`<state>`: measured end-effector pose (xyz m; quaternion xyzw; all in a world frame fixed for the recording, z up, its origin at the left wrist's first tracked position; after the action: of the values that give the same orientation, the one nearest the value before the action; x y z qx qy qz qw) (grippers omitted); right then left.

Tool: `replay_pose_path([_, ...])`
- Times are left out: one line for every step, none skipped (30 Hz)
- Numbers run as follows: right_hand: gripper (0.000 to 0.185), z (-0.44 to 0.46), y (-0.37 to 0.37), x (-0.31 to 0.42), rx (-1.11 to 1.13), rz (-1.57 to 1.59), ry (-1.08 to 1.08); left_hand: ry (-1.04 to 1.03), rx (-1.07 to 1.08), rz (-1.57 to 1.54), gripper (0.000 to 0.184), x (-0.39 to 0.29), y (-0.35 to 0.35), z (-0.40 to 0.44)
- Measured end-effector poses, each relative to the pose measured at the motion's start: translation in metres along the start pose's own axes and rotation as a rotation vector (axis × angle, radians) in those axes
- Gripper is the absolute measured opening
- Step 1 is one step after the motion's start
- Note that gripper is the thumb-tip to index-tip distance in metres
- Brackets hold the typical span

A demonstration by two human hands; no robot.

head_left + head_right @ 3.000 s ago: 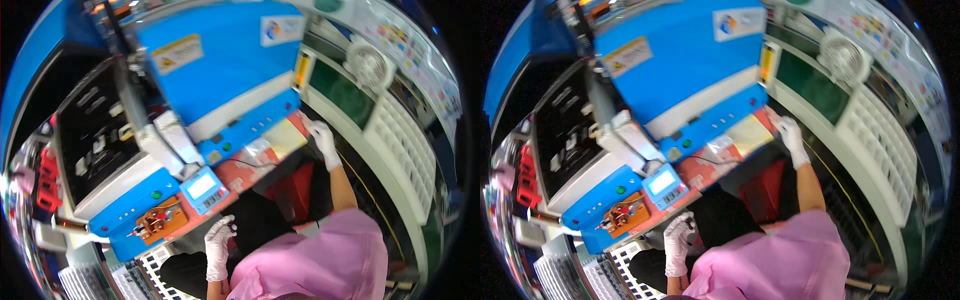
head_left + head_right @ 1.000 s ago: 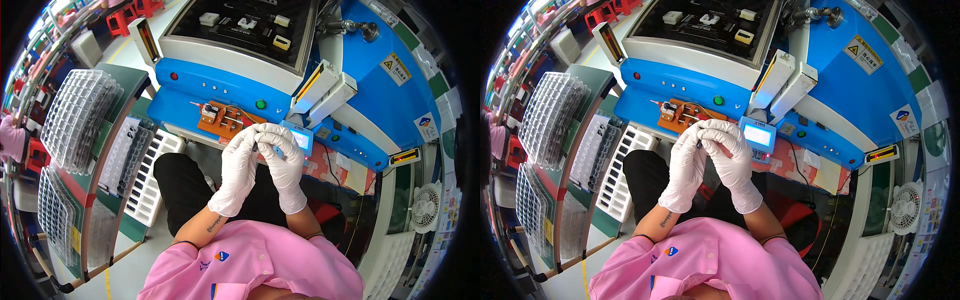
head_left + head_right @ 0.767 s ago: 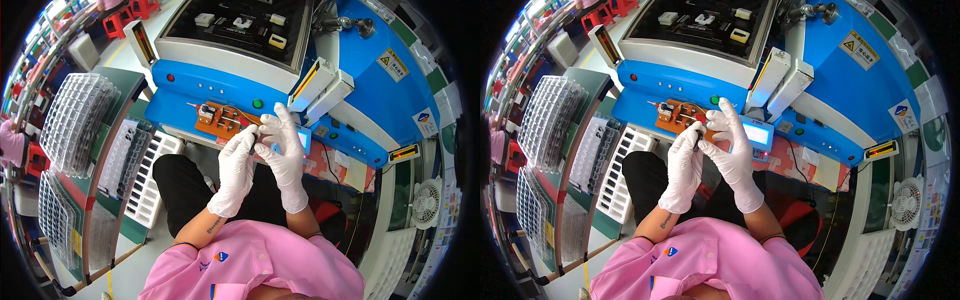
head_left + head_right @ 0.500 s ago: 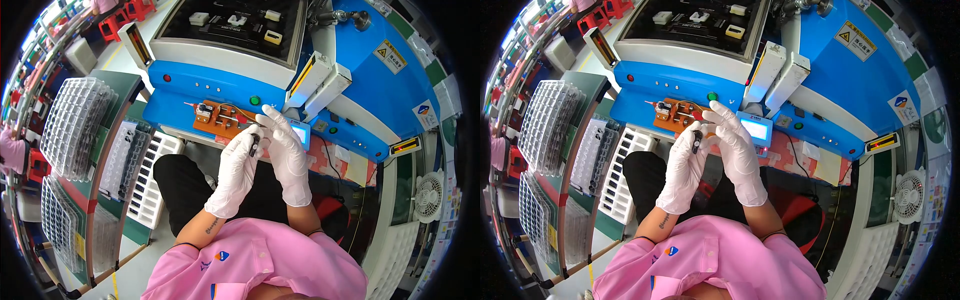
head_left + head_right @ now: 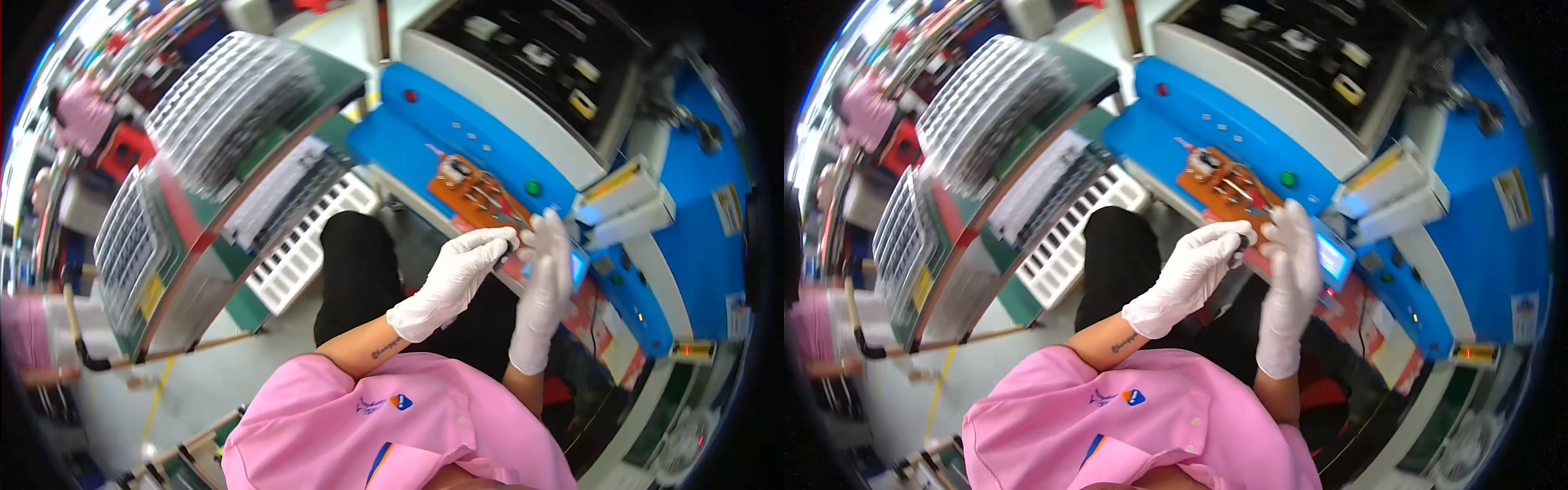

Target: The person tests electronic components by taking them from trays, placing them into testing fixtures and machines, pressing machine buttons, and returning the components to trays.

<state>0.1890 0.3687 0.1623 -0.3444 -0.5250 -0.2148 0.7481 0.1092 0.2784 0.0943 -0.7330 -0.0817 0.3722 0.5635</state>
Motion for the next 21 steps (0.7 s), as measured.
replay_pose_path([0.061, -0.003, 0.007, -0.003, -0.023, 0.003, -0.029, -0.007, -0.033, 0.047, 0.033, -0.011, 0.013, -0.003])
replay_pose_path([0.061, -0.006, 0.013, -0.011, 0.012, 0.019, -0.043, -0.007, -0.061, 0.093, 0.032, -0.02, 0.026, -0.005])
replay_pose_path([0.057, -0.012, 0.016, -0.025, 0.111, -0.013, -0.095, 0.001, -0.088, 0.135, 0.032, -0.028, 0.038, -0.007])
replay_pose_path([0.054, -0.022, 0.015, -0.037, 0.203, -0.047, -0.144, -0.018, -0.105, 0.137, 0.032, -0.041, 0.051, -0.012])
replay_pose_path([0.048, -0.033, 0.013, -0.051, 0.25, -0.083, -0.238, -0.05, -0.196, 0.28, 0.032, -0.061, 0.072, -0.019])
replay_pose_path([0.043, -0.046, 0.012, -0.064, 0.293, -0.12, -0.33, -0.077, -0.285, 0.424, 0.032, -0.08, 0.094, -0.027])
replay_pose_path([0.043, -0.054, 0.018, -0.076, 0.297, -0.112, -0.339, -0.113, -0.33, 0.511, 0.033, -0.097, 0.117, -0.031])
replay_pose_path([0.039, -0.068, 0.021, -0.099, 0.407, -0.222, -0.403, -0.146, -0.371, 0.599, 0.034, -0.114, 0.141, -0.034])
replay_pose_path([0.036, -0.083, 0.025, -0.123, 0.514, -0.332, -0.463, -0.174, -0.438, 0.673, 0.033, -0.133, 0.164, -0.038])
replay_pose_path([0.036, -0.092, 0.032, -0.138, 0.51, -0.326, -0.468, -0.2, -0.503, 0.746, 0.033, -0.153, 0.184, -0.04])
replay_pose_path([0.033, -0.102, 0.04, -0.157, 0.5, -0.337, -0.53, -0.269, -0.557, 0.897, 0.031, -0.179, 0.198, -0.041])
replay_pose_path([0.031, -0.113, 0.049, -0.177, 0.489, -0.348, -0.59, -0.341, -0.607, 1.048, 0.029, -0.205, 0.206, -0.04])
replay_pose_path([0.028, -0.124, 0.058, -0.197, 0.478, -0.359, -0.651, -0.35, -0.654, 1.01, 0.027, -0.222, 0.215, -0.04])
replay_pose_path([0.028, -0.131, 0.068, -0.215, 0.474, -0.355, -0.649, -0.362, -0.7, 0.972, 0.026, -0.238, 0.222, -0.037])
replay_pose_path([0.028, -0.14, 0.083, -0.238, 0.46, -0.378, -0.661, -0.36, -0.696, 0.977, 0.026, -0.25, 0.226, -0.031])
replay_pose_path([0.027, -0.147, 0.092, -0.252, 0.444, -0.399, -0.674, -0.415, -0.731, 1.128, 0.026, -0.266, 0.226, -0.028])
replay_pose_path([0.026, -0.151, 0.104, -0.265, 0.426, -0.421, -0.687, -0.471, -0.761, 1.279, 0.027, -0.277, 0.225, -0.024])
replay_pose_path([0.026, -0.15, 0.105, -0.267, 0.418, -0.415, -0.686, -0.469, -0.753, 1.286, 0.027, -0.279, 0.228, -0.015])
replay_pose_path([0.026, -0.149, 0.109, -0.272, 0.4, -0.432, -0.717, -0.509, -0.711, 1.391, 0.026, -0.282, 0.224, -0.006])
replay_pose_path([0.026, -0.149, 0.112, -0.276, 0.382, -0.449, -0.747, -0.551, -0.665, 1.495, 0.026, -0.282, 0.22, 0.003])
replay_pose_path([0.026, -0.15, 0.114, -0.278, 0.364, -0.466, -0.777, -0.594, -0.616, 1.597, 0.026, -0.282, 0.212, 0.011])
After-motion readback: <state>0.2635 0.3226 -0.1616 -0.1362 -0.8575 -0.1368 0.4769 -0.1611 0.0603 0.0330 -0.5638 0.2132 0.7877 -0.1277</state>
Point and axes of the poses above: each hand's wrist, its own z-axis towards the middle knuckle, its own y-axis out of the back of the hand, x = y × z, the point moved 9 cm from there along z, towards the middle knuckle, and after that the axes turned 3 degrees about -x, right-handed, at the moved point
